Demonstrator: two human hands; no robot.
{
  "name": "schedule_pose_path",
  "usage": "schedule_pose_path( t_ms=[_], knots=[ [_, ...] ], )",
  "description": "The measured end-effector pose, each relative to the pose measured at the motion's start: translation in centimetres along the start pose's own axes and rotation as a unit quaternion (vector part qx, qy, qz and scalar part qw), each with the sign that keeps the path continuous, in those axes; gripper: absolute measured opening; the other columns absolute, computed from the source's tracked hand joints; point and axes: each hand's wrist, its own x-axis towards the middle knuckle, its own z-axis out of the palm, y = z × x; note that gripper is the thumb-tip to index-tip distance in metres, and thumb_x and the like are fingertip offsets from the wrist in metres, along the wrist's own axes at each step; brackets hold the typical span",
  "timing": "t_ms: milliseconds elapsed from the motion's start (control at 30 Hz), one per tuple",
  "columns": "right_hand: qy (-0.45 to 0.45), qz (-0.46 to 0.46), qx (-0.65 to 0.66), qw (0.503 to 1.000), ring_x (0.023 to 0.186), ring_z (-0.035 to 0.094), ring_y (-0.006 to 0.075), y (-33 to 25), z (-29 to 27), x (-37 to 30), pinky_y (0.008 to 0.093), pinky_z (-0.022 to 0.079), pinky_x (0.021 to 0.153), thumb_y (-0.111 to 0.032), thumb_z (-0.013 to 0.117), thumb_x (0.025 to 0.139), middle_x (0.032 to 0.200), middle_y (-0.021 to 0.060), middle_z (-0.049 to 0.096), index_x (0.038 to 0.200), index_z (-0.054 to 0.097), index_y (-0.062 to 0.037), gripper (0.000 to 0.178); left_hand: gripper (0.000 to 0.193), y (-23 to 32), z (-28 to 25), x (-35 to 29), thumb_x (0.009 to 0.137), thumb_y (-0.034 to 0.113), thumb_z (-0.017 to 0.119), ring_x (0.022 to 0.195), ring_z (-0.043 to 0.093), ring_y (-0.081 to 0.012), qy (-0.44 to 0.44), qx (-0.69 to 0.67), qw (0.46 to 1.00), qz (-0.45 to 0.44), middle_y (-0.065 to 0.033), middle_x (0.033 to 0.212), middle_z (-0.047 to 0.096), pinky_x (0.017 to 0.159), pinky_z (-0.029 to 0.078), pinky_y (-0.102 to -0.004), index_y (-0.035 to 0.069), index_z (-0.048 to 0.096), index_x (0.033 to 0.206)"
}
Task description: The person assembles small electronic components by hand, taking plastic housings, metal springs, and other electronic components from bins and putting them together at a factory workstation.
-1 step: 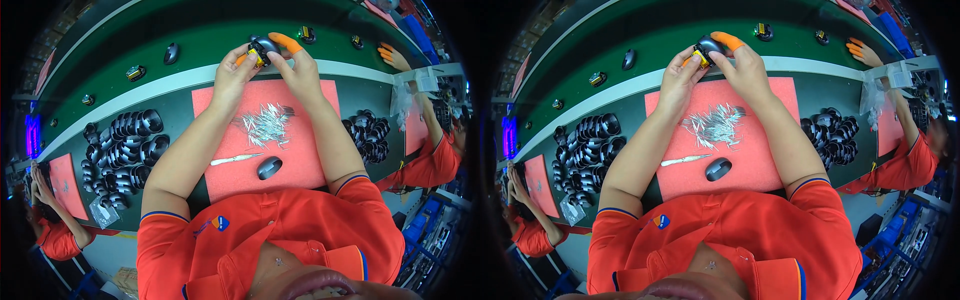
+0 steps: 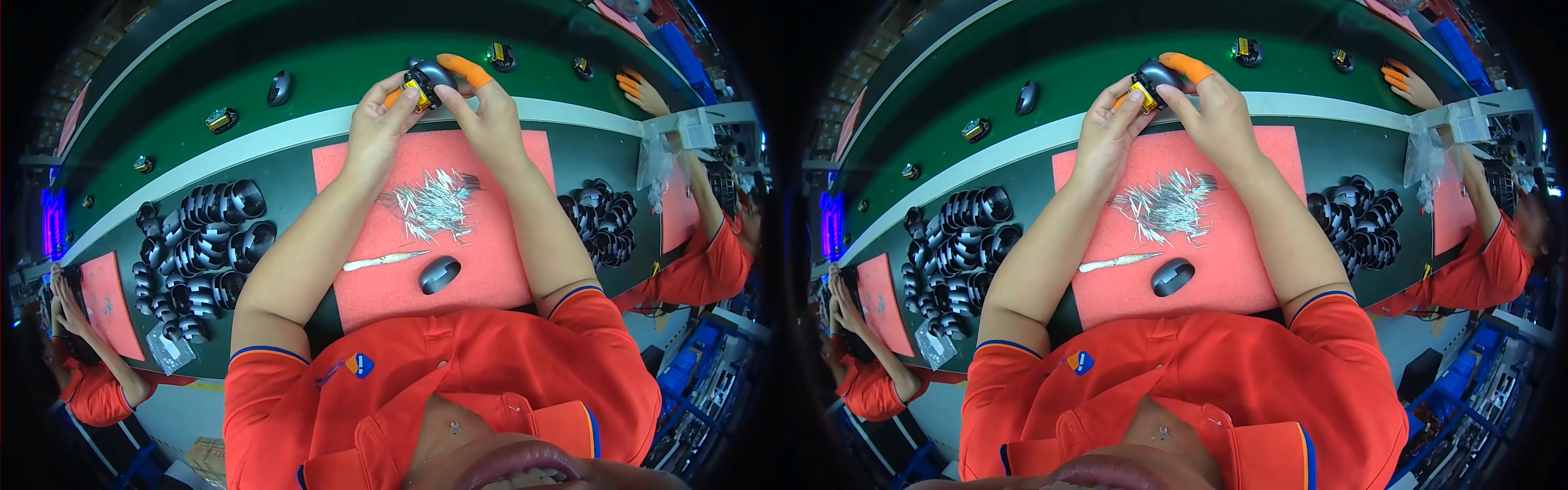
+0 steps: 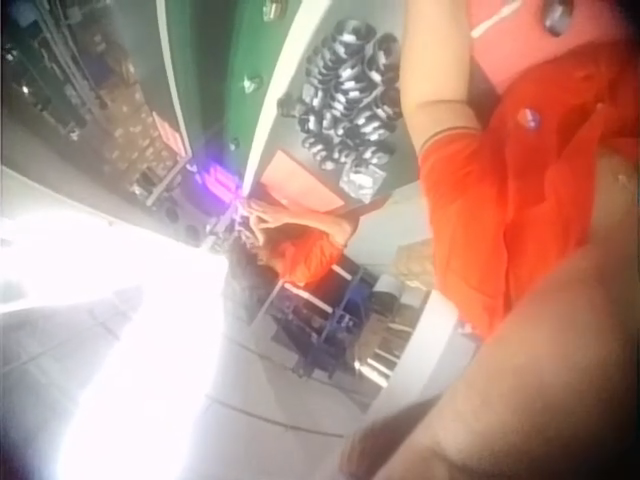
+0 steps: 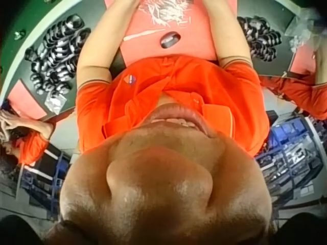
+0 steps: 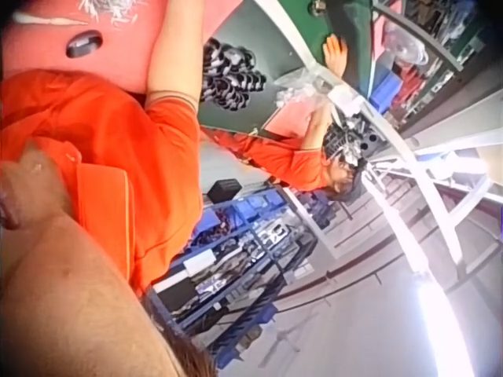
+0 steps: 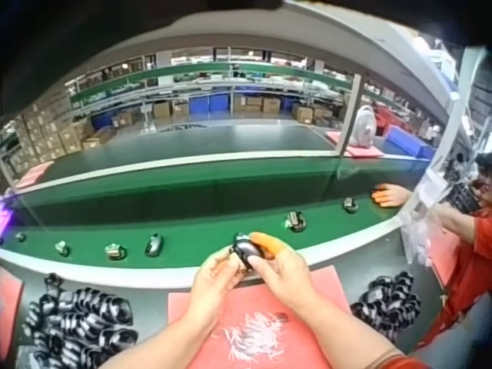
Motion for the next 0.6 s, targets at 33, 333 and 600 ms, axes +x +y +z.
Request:
schedule_pose_path(
  t_ms=[33, 333, 600],
  knots=[
    [0.003, 0.002, 0.004, 1.0, 0.081, 0.062, 0.0176, 0.1, 0.09, 0.0, 0.0289, 0.047, 0.075, -0.021, 0.067, 0.085, 0.097, 0.0097, 0.065, 0.12, 0.059, -0.0083, 0.038, 0.039, 0.0, -0.01, 0.0, 0.092, 0.021, 0.061, 0.102, 0.06, -0.0142, -0.001, 0.0, 1.0, 0.0, -0.009, 0.111, 0.061, 0.092, 0.049, -0.0293, 0.0, 0.051, 0.123],
    [-0.008, 0.017, 0.026, 1.0, 0.088, 0.064, 0.0181, 0.53, -0.22, 0.28, 0.0291, 0.047, 0.08, -0.021, 0.071, 0.082, 0.099, 0.0106, 0.067, 0.118, 0.057, -0.0057, 0.041, 0.038, -0.31, -0.02, 0.06, 0.09, 0.019, 0.063, 0.097, 0.061, -0.0115, 0.018, 0.018, 1.0, -0.007, -0.0081, 0.108, 0.062, 0.086, 0.05, -0.0252, 0.0, 0.052, 0.122],
    [-0.053, 0.078, 0.033, 0.995, 0.092, 0.067, 0.0234, 1.03, -0.1, 0.29, 0.0298, 0.052, 0.071, -0.023, 0.074, 0.079, 0.108, 0.0117, 0.062, 0.114, 0.056, -0.0049, 0.044, 0.04, -0.64, -0.14, 0.22, 0.089, 0.015, 0.064, 0.091, 0.06, -0.0083, 0.02, 0.04, 0.999, 0.013, -0.0071, 0.105, 0.064, 0.081, 0.049, -0.0214, -0.001, 0.053, 0.124]
  ],
)
